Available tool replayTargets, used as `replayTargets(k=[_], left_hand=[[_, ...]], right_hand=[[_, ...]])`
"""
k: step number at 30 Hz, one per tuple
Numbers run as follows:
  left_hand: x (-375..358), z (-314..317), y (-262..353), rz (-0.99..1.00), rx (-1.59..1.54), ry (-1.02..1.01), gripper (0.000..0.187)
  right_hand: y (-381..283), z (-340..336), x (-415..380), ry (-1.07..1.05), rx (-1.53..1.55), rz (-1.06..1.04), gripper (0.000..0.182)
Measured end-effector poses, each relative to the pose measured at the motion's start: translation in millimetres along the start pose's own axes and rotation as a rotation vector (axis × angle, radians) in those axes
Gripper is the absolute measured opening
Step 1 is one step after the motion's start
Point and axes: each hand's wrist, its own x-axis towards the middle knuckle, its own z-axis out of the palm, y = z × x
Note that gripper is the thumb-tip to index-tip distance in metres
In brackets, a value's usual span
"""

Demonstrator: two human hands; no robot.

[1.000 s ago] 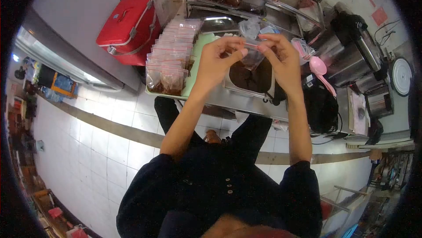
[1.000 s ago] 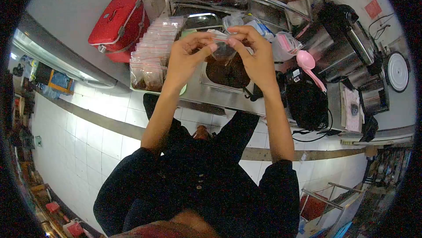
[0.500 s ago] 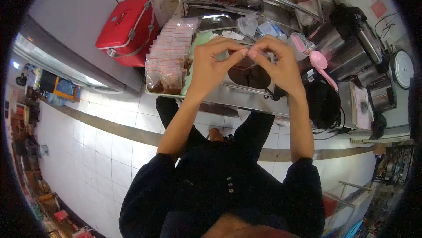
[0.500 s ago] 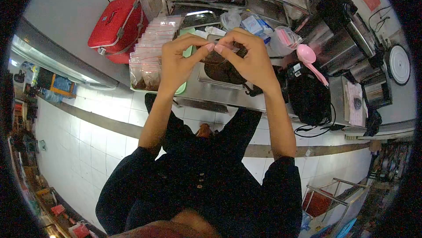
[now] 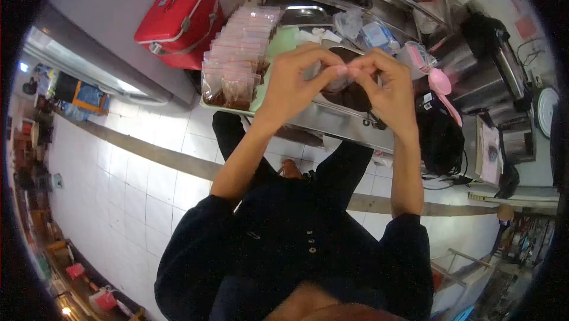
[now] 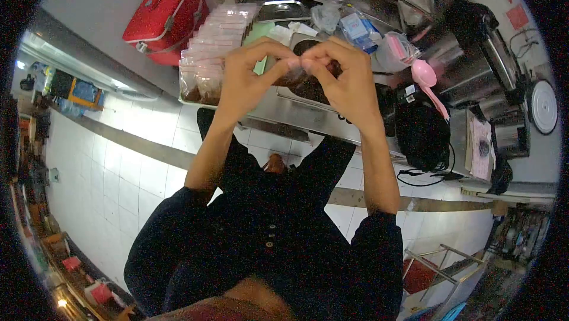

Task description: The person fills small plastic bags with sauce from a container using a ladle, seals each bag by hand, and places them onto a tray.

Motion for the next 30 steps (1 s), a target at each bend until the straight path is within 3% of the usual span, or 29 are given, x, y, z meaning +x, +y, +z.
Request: replayTargets(k=[2,5,9,12,13,20,24,27,30], left_hand=[[-10.9,-1.9,1.5,0.031,0.009,-0.003,0.009],[-30.5,-8.9,3.1,-0.293,-0.291,-0.075,0.012],[-56.1,-15.2,2.2,-0.279,-0.165,0.037,0.016],[-78.3,-18.7,-5.9,-0.279,-0.095,0.180,0.022],[-83.6,-29.1,-7.2,-0.349,-0.121,0.144,0.027],[-133.1,-93.5,-44.5,-0.369,0.400,0.370,0.042],[-159.1,-111.7,-77.6,-0.359,0.610,0.462,0.028],[-166.7,-117.8,-88.1,-0.182,0.795,0.300,0.022],[-165.8,-112.3,-93.0,-0.211,0.748,0.357,0.015]], right_hand=[[-2.5,-0.7,-6.5,-0.041,0.008,-0.014,0.006],[-14.1,0.1,-14.7,-0.088,0.022,0.029,0.005],[-17.6,28.6,-23.2,-0.124,0.010,-0.039,0.006],[-28.5,55.8,-24.1,-0.110,0.084,0.093,0.008],[-18.0,71.2,-21.6,-0.077,0.180,0.068,0.010],[11.6,185.4,2.9,-0.154,0.378,0.160,0.010],[37.7,231.4,16.7,-0.240,0.310,0.208,0.008],[46.0,244.1,19.0,-0.244,0.312,0.208,0.008],[42.3,242.8,19.6,-0.245,0.297,0.218,0.007]])
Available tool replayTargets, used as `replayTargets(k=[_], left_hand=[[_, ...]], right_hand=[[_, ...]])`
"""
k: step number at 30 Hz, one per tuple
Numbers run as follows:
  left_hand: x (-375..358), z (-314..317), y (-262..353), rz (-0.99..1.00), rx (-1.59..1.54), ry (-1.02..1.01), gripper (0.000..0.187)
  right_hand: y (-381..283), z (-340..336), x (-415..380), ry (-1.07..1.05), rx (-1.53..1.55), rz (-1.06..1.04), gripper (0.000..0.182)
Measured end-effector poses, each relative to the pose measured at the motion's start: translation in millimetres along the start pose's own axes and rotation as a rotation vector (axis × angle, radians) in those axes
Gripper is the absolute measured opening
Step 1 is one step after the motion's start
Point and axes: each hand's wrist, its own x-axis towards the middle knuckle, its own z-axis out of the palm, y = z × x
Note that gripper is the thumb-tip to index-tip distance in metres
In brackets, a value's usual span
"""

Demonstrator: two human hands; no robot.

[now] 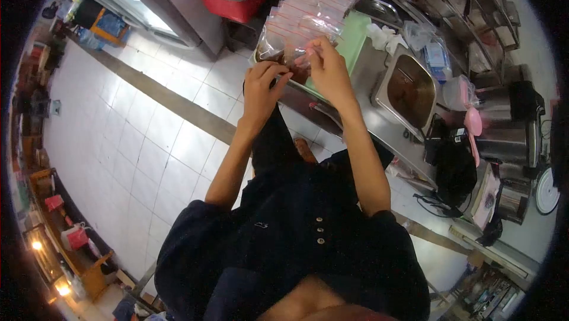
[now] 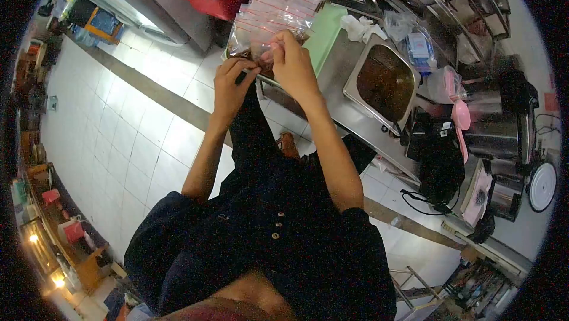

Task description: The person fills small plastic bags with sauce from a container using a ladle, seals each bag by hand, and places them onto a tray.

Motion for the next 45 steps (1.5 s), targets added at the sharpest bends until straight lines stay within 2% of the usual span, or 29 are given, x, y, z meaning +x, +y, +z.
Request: replayTargets(k=[2,6,8,11,14,18,21,26,28,30,32,34,38,41,43,45], left_hand=[[2.3,2.0,1.1,-0.045,0.014,-0.017,0.014],[11.3,1.9,1.5,-0.087,-0.004,0.037,0.013],[10.1,-1.3,-7.1,-0.073,0.019,-0.012,0.014],[9.9,-9.4,-2.3,-0.031,0.049,-0.075,0.016],[8.1,-12.4,6.8,0.028,0.068,-0.072,0.019],[6.7,0.7,2.2,0.068,0.068,-0.108,0.023],[5.0,3.0,11.3,0.049,0.044,0.011,0.030],[6.4,12.5,9.9,0.019,0.011,-0.095,0.041],[11.2,16.7,9.2,0.018,0.010,-0.100,0.043],[11.1,11.3,20.0,-0.010,-0.009,-0.077,0.043],[11.7,8.1,28.0,0.022,0.024,-0.067,0.039],[12.0,8.0,32.7,0.042,0.046,-0.046,0.033],[35.9,31.7,66.3,0.172,-0.172,-0.046,0.023],[110.3,80.8,97.1,0.338,-0.006,-0.182,0.007],[171.1,138.4,87.0,0.418,0.226,-0.350,0.012],[216.3,195.4,71.9,0.421,0.459,-0.613,0.020]], right_hand=[[-1.4,-2.4,3.6,0.005,-0.012,0.028,0.007],[-5.2,6.1,9.2,0.063,-0.035,-0.055,0.008],[-19.8,7.7,5.9,0.067,-0.081,-0.065,0.008],[12.7,13.9,8.5,0.003,-0.175,-0.233,0.008],[-0.6,5.3,3.6,0.031,-0.085,-0.074,0.013],[-11.1,-1.0,-2.5,0.187,-0.306,-0.134,0.021],[-31.7,-13.6,-22.5,0.246,-0.354,-0.172,0.027],[-85.4,-73.3,-65.1,0.200,-0.272,-0.162,0.029],[-108.9,-112.7,-77.8,0.236,-0.338,-0.168,0.024],[-113.4,-155.0,-87.4,0.374,-0.413,-0.160,0.020],[-121.2,-196.5,-92.9,0.498,-0.565,-0.113,0.016],[-110.8,-230.5,-98.2,0.583,-0.496,-0.076,0.014],[-88.9,-270.9,-117.1,0.673,-0.440,0.010,0.014],[-72.2,-273.0,-134.9,0.686,-0.303,0.012,0.015],[-67.7,-267.7,-150.8,0.655,-0.287,0.019,0.016],[-64.4,-264.0,-169.9,0.615,-0.248,0.021,0.015]])
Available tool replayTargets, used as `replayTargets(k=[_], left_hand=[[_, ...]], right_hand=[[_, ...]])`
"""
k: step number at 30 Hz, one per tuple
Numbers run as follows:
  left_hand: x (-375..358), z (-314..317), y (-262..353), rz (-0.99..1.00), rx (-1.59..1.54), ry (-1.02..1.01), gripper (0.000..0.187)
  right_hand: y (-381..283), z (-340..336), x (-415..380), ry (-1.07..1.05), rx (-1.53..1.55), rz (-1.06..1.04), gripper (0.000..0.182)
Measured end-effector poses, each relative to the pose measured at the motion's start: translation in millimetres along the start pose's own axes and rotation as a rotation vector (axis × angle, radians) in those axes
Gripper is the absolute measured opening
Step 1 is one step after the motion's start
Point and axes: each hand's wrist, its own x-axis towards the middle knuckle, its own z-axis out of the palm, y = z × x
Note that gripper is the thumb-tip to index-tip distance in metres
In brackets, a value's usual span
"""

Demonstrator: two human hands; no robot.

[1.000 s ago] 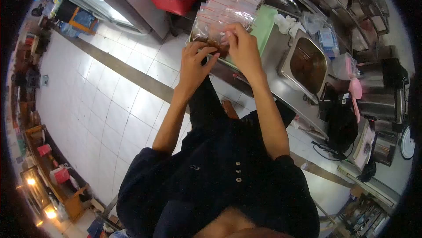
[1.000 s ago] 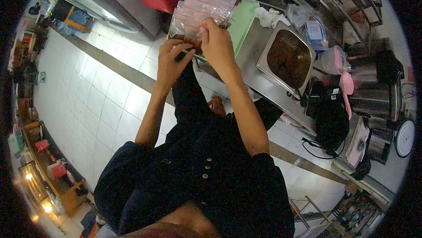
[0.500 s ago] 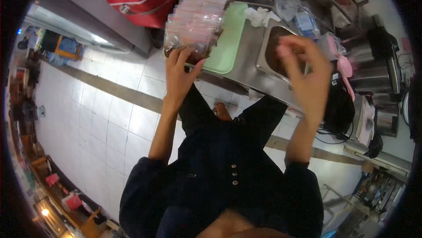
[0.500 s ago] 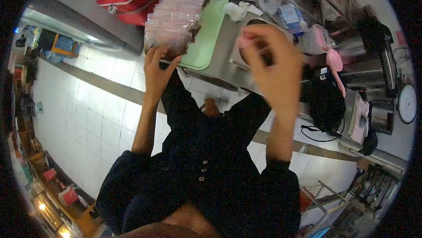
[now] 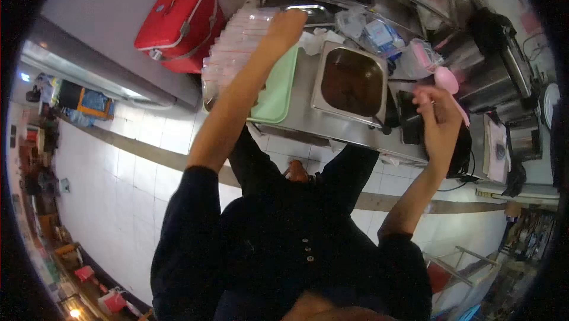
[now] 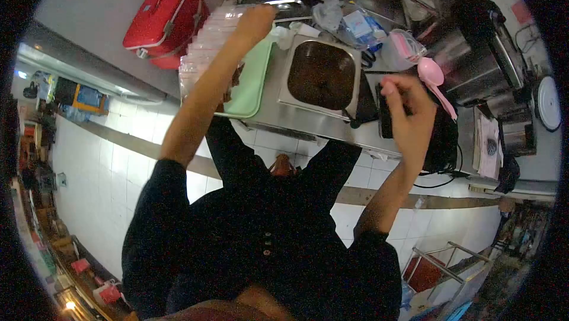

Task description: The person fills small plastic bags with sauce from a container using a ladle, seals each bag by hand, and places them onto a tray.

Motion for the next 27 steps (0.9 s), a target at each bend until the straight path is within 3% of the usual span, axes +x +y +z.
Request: replayTargets(k=[3,6,10,14,15,17,18,19,22,25,26,27], left_hand=[[53.8,44.8,-16.4,0.023,0.148,-0.253,0.025],[79.4,94.1,-36.5,-0.027,0.074,-0.237,0.032],[87.5,84.2,-35.4,0.153,0.051,-0.203,0.046],[94.1,80.0,-24.0,0.101,0.049,-0.308,0.055],[91.0,78.7,-21.9,0.123,0.006,-0.230,0.054],[78.9,72.3,-22.4,0.160,-0.081,-0.067,0.051],[73.7,68.2,-22.6,0.240,-0.053,0.071,0.047],[66.7,59.7,-18.0,0.221,-0.116,0.062,0.047],[33.2,0.6,10.5,0.104,-0.310,-0.012,0.044],[-12.4,-25.4,26.1,0.213,-0.533,0.252,0.034],[-30.4,-38.7,34.3,0.171,-0.597,0.290,0.032],[-51.9,-54.9,46.0,0.127,-0.667,0.322,0.030]], right_hand=[[2.1,-15.9,-26.1,-0.043,-0.030,-0.037,0.012],[0.5,-40.6,-46.3,-0.061,-0.068,-0.006,0.010],[20.2,-73.8,-50.0,-0.018,-0.051,0.027,0.010],[61.5,-84.6,-4.6,0.065,-0.165,0.046,0.015],[72.2,-83.9,15.4,0.092,-0.181,0.056,0.016],[108.3,-84.2,60.4,0.177,-0.377,-0.126,0.019],[129.0,-83.6,81.9,0.191,-0.440,-0.096,0.023],[151.3,-81.1,100.7,0.202,-0.502,-0.065,0.026],[220.4,-59.6,143.7,0.296,-0.942,-0.230,0.024],[221.4,-50.2,159.4,0.268,-0.941,-0.269,0.019],[218.7,-45.1,163.4,0.474,-0.891,-0.303,0.015],[207.8,-47.6,166.2,0.499,-0.856,-0.312,0.014]])
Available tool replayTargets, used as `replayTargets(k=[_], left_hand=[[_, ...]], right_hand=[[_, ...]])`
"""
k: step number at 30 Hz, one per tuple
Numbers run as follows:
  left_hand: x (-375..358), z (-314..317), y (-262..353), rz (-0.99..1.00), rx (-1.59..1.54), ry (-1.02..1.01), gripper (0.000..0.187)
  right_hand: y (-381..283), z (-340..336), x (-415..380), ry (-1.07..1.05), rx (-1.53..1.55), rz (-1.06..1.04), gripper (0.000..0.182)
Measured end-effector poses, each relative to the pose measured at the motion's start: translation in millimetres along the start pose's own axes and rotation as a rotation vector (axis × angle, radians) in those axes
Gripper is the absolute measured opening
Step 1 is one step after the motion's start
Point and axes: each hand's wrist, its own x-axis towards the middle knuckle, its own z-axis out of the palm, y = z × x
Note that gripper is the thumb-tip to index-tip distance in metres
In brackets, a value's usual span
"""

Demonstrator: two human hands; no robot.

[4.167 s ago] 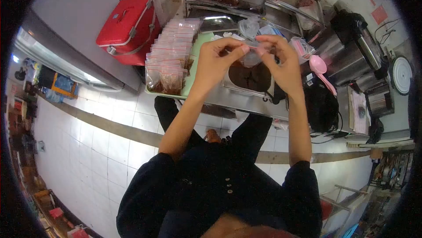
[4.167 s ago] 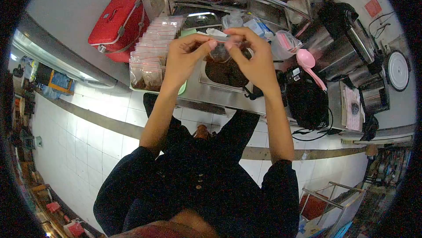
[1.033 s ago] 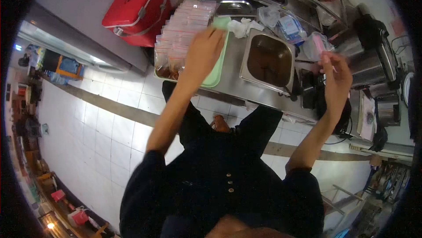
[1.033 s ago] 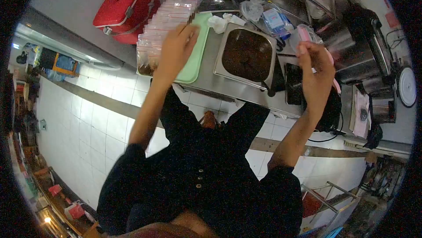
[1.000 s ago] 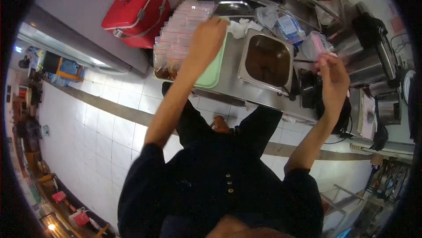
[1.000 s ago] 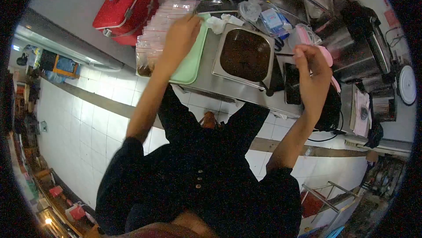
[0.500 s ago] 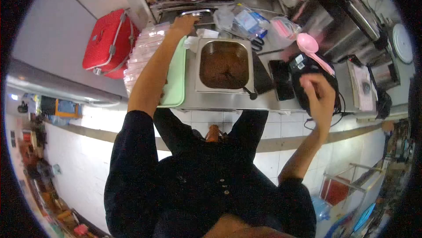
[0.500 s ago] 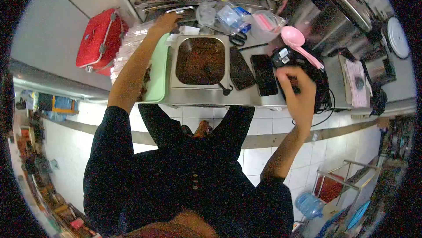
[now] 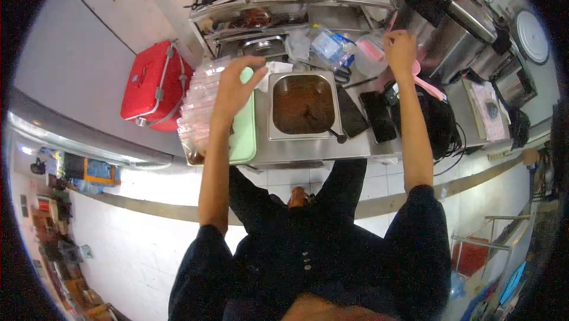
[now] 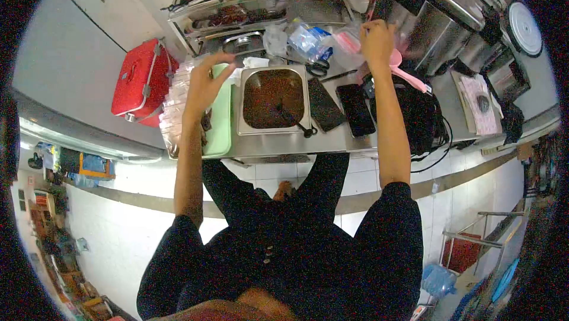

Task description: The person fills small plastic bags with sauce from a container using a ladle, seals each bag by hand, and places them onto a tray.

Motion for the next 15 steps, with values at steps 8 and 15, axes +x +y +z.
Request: replayTargets(k=[8,15], left_hand=[[-49.3,0.2,124.0,-0.278,-0.715,0.186,0.033],[-103.0,2.7,126.1,-0.415,-0.995,-0.067,0.016]], right_hand=[[-162.6,-149.8,-5.1,-0.447,1.101,0.125,0.009],[-243.4,-209.6,-68.9,-0.630,1.379,0.408,0.007]])
